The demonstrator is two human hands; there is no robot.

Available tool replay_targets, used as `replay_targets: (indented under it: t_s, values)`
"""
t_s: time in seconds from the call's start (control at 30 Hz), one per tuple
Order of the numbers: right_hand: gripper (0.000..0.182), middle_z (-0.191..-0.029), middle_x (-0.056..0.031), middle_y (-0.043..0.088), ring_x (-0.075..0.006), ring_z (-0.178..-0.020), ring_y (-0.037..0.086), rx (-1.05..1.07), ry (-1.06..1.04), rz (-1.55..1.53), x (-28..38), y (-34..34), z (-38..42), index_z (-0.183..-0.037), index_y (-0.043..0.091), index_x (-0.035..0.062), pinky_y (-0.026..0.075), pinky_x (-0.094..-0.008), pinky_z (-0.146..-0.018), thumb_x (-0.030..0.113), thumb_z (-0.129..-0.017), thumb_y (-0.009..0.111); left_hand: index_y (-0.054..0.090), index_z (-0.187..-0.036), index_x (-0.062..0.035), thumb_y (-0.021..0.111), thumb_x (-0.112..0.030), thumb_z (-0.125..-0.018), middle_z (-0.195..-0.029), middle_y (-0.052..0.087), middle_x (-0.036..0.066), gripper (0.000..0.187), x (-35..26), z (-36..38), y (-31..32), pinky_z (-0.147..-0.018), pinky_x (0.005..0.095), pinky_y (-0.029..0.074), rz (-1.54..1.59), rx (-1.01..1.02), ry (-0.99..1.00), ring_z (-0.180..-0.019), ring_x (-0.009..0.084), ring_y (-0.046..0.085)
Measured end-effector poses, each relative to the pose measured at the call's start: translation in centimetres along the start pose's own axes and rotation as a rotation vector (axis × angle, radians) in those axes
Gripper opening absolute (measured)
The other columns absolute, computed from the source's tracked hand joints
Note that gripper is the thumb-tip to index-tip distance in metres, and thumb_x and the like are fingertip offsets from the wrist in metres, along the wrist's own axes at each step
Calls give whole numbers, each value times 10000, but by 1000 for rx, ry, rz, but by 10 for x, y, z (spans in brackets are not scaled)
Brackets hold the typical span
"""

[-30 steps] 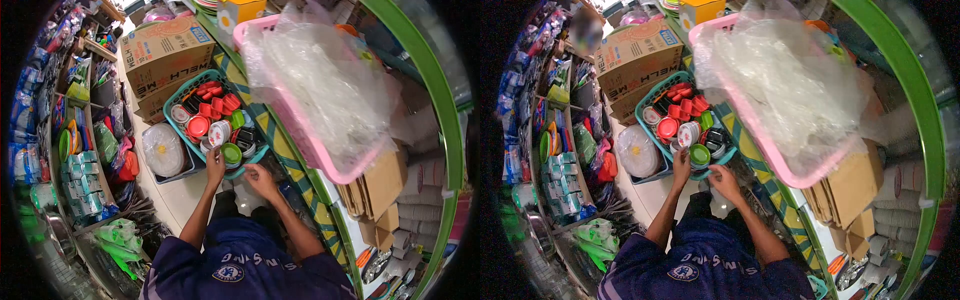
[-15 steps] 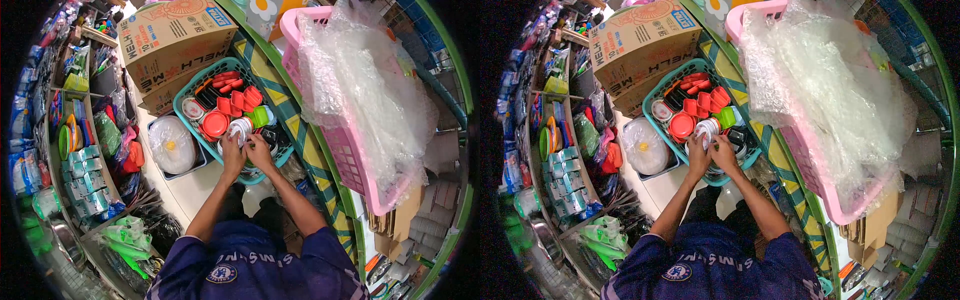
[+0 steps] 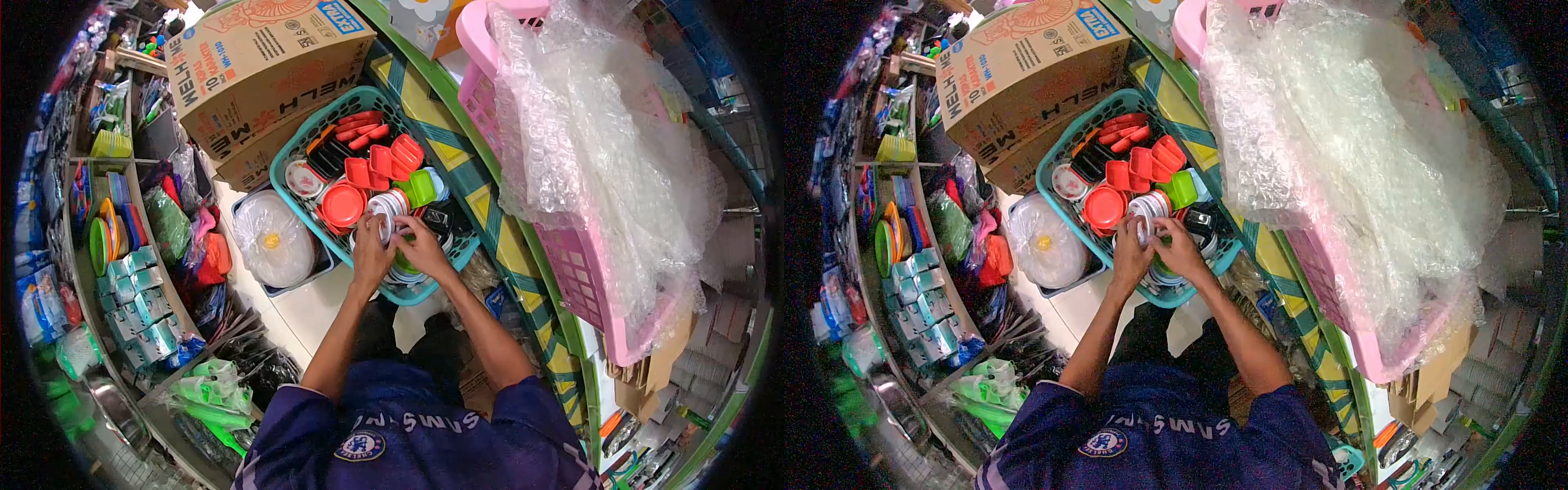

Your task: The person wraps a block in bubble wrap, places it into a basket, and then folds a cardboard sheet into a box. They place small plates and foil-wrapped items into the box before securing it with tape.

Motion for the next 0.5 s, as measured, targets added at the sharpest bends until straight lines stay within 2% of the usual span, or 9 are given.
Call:
replay_targets:
  t_s: [0.2,0.33,0.4,0.5]
  values:
    - [390,-1140,-122,615,-195,-1006,640,-50,76,-120,-7,8,-1,-1263,546,19,538,-313,-790,98,-900,664,481,-1219,28,681,-90,-793,-1261,443,267,485,4,-1,-1,-960,491,431,97,-8,-20,-1140,459,502]
    - [381,-1167,-138,611,-207,-988,654,-15,21,-64,-9,13,-5,-1242,561,9,540,-315,-780,111,-892,676,451,-1226,57,625,-81,-822,-1249,447,275,461,3,-1,-1,-961,489,419,110,-9,-15,-1129,462,499]
    - [415,-1126,-177,638,-253,-906,689,-105,38,-32,0,10,-6,-1215,574,10,545,-354,-752,165,-856,714,442,-1234,60,610,-85,-830,-1239,452,275,461,5,-2,-1,-963,489,414,114,-18,-9,-1125,464,497]
    - [438,-1066,-171,660,-254,-855,699,-113,98,-11,21,12,-7,-1185,581,11,548,-355,-737,203,-829,749,443,-1235,62,601,-124,-851,-1208,469,274,455,7,-4,-2,-965,480,407,142,-43,-9,-1127,448,501]
Point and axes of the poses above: each hand's wrist, its own z-axis away from the middle knuckle, its own y-axis out of the palm, x = y × z, the point moved 8 cm from there along -z, towards the middle knuckle
